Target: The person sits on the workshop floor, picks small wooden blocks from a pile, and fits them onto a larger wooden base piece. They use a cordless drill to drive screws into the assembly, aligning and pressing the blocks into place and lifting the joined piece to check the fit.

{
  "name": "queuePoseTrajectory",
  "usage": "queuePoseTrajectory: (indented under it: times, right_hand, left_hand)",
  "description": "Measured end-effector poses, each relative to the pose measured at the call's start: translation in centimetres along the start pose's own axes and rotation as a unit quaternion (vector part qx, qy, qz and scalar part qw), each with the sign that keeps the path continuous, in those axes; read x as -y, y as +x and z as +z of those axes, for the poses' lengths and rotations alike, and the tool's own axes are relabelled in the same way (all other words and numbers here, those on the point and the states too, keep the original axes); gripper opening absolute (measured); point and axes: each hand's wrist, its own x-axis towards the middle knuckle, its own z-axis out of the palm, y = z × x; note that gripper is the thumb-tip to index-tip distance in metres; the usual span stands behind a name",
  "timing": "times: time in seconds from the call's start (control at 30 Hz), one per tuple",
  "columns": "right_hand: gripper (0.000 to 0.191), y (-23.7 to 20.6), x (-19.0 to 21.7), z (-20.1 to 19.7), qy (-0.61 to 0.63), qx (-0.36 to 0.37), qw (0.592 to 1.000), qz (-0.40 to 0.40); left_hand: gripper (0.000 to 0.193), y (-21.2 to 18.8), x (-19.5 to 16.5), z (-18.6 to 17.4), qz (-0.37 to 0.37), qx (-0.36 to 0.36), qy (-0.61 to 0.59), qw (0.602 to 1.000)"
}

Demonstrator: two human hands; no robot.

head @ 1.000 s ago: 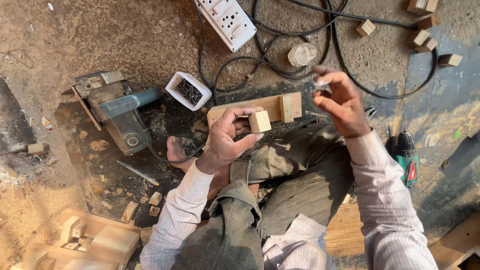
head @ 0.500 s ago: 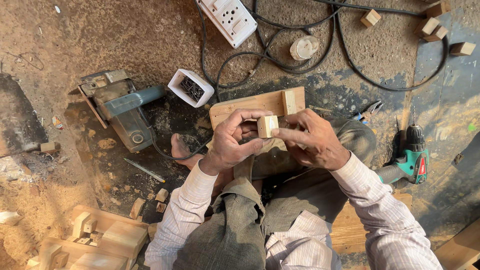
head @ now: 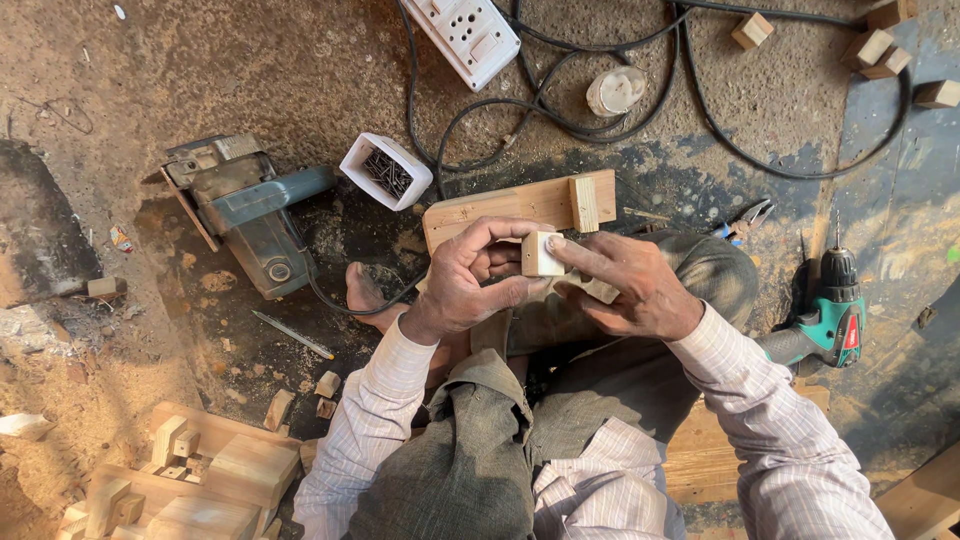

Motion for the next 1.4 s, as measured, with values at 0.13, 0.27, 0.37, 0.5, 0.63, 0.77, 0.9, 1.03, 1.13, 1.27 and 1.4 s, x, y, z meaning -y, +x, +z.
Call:
queuePoseTrajectory:
  times: [0.13, 0.27, 0.37, 0.5, 0.63, 0.77, 0.9, 1.03, 1.13, 1.27, 1.4]
  right_hand:
    - [0.065, -0.4, 0.4, 0.1, 0.024, -0.055, 0.992, -0.110]
    - [0.067, -0.1, 0.8, -0.2, -0.024, -0.079, 0.991, -0.107]
    - [0.069, 0.5, 1.0, -0.3, -0.122, -0.090, 0.988, -0.021]
    - [0.070, 0.7, 1.3, -0.1, -0.075, -0.131, 0.988, -0.022]
    - [0.066, -0.1, 2.0, 0.3, -0.087, -0.109, 0.986, -0.093]
    - [0.059, -1.2, 2.3, 0.5, -0.053, -0.089, 0.990, -0.100]
    - [0.052, -1.7, 0.6, 0.1, 0.008, -0.133, 0.986, -0.098]
    - [0.045, 0.2, -4.2, -1.8, -0.096, -0.246, 0.961, 0.088]
    - [0.046, 4.1, -8.9, -3.2, -0.246, -0.211, 0.941, 0.101]
    - [0.048, 7.6, -11.6, -3.3, -0.289, -0.143, 0.938, 0.129]
    - [0.045, 9.6, -11.8, -2.8, -0.326, -0.114, 0.928, 0.140]
  left_hand:
    - [0.054, -0.1, -0.3, 0.2, -0.027, 0.000, -0.053, 0.998]
    - [0.055, -0.2, -0.3, 0.5, -0.021, 0.000, -0.007, 1.000]
    - [0.054, -0.1, -0.1, 0.4, -0.019, 0.007, -0.011, 1.000]
    - [0.053, 0.0, 0.1, 0.1, -0.013, 0.003, -0.016, 1.000]
    - [0.051, 0.1, 0.0, -0.1, -0.007, -0.001, -0.012, 1.000]
    - [0.052, -0.1, -0.5, 0.1, -0.020, -0.014, -0.028, 0.999]
    - [0.054, 0.0, -1.0, 0.0, -0.002, -0.028, 0.031, 0.999]
    - [0.059, 0.0, -0.9, -0.1, -0.020, -0.049, -0.024, 0.998]
    - [0.052, 0.0, -0.6, -0.2, 0.008, -0.026, 0.022, 0.999]
    - [0.055, -0.2, -0.3, -0.6, 0.015, -0.033, 0.039, 0.999]
    - [0.055, -0.2, -0.2, -1.1, 0.014, -0.038, 0.040, 0.998]
